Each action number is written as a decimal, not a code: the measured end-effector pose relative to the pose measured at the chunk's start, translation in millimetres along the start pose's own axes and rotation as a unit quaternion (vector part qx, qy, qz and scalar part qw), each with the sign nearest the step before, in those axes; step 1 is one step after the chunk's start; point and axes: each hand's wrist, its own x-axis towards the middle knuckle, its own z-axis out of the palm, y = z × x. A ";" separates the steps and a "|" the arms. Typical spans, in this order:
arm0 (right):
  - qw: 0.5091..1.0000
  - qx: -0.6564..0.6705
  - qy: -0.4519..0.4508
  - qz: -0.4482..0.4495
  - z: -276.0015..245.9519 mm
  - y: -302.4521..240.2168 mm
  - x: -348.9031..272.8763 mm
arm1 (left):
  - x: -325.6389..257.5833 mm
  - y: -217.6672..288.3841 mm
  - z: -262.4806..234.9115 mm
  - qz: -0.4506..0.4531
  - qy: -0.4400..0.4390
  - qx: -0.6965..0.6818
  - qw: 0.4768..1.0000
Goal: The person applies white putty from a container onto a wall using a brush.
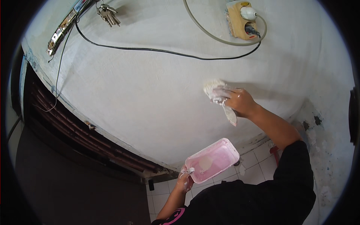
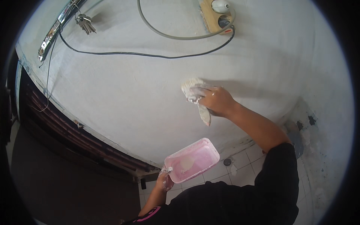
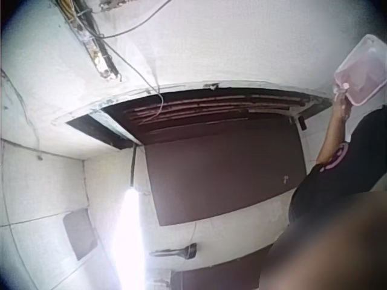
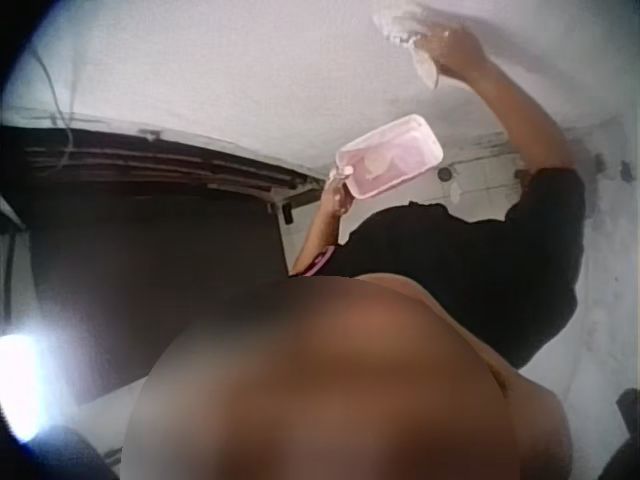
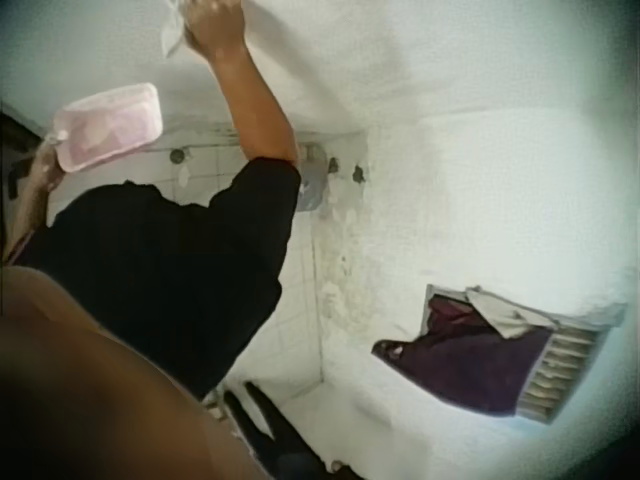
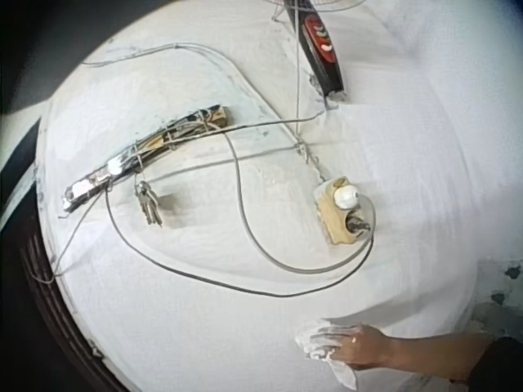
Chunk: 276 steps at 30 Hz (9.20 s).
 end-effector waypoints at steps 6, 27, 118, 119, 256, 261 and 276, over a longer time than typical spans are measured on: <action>0.998 -0.051 -0.013 0.046 -25.0 37.1 38.3 | 0.8 -10.8 -3.8 -0.009 0.042 0.004 0.999; 0.996 0.045 -0.076 0.000 53.9 -68.5 -57.6 | -33.8 -30.1 -28.6 0.087 0.113 -0.030 0.989; 0.711 0.498 -0.232 0.438 -20.7 -192.7 23.2 | -33.3 -1.8 -77.8 0.021 0.022 -0.076 0.997; 0.703 0.484 -0.190 0.485 -23.6 -192.7 21.7 | -33.6 -2.2 -77.6 0.027 0.027 -0.066 0.997; 0.980 0.044 -0.001 -0.193 85.4 -71.6 76.0 | -41.1 -60.3 -16.7 0.131 0.255 -0.013 0.958; 0.952 0.141 -0.213 -0.171 53.5 -78.3 92.6 | -43.5 -56.3 -5.4 0.114 0.250 -0.012 0.962; 0.961 0.157 -0.208 -0.095 69.4 -94.9 45.0 | -38.5 -46.5 5.2 0.116 0.209 0.018 0.971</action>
